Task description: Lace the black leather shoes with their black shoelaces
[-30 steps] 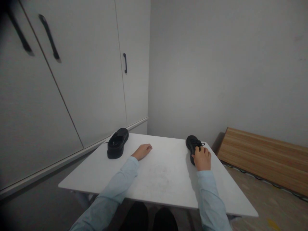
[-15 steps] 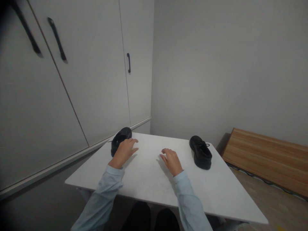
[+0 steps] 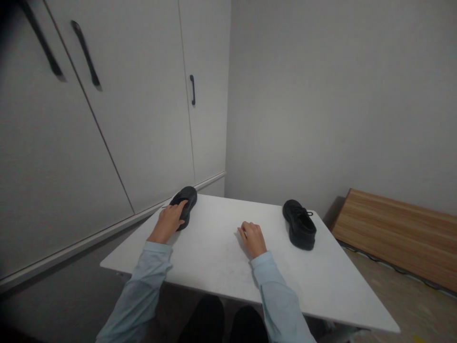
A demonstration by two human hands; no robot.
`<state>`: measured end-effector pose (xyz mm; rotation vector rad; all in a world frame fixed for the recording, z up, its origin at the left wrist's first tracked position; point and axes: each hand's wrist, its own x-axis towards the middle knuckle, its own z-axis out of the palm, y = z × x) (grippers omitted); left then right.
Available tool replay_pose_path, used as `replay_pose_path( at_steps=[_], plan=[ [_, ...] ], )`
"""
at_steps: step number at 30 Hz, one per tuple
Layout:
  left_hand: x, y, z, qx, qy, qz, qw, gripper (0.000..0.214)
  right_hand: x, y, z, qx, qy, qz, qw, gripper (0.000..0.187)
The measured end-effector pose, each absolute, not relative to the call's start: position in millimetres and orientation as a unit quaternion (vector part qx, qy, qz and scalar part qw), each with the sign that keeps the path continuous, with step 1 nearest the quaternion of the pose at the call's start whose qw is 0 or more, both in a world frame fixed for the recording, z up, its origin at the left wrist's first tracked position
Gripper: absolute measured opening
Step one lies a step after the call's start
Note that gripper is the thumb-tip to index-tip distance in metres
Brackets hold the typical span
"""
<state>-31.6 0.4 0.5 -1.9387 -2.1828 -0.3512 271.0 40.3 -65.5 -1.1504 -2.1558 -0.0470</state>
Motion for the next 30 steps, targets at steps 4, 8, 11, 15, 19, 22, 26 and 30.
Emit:
replay_pose_path(
  at_steps=[4,8,11,15,19,22,26,30],
  plan=[
    [-32.6,9.4,2.5,-0.655,-0.741,-0.121,0.086,0.062,272.4,40.9,-64.2,-0.451,-0.823,0.005,0.345,0.026],
    [-26.5,15.9,6.6,-0.668,-0.725,-0.14,0.092,0.051,275.0,43.2,-64.4,-0.457,-0.818,0.04,0.347,0.024],
    [-13.9,15.8,10.9,-0.682,-0.701,-0.171,0.117,0.044,277.4,45.2,-63.8,-0.463,-0.81,0.049,0.357,0.025],
    [14.9,10.0,12.9,-0.709,-0.664,-0.2,0.127,0.041,279.4,46.4,-62.0,-0.472,-0.797,0.053,0.373,0.028],
    [49.9,0.0,11.8,-0.742,-0.622,-0.217,0.119,0.037,280.7,45.1,-59.9,-0.485,-0.78,0.053,0.393,0.03],
    [75.4,-9.8,11.9,-0.769,-0.585,-0.232,0.111,0.034,282.8,43.8,-58.4,-0.494,-0.764,0.053,0.411,0.031],
    [104.1,-21.3,9.7,-0.797,-0.542,-0.247,0.1,0.032,286.2,43.6,-57.1,-0.513,-0.739,0.051,0.435,0.035],
    [124.6,-26.6,0.7,-0.818,-0.515,-0.238,0.094,0.024,287.6,44.3,-57.0,-0.526,-0.72,0.071,0.447,0.038]
  ],
)
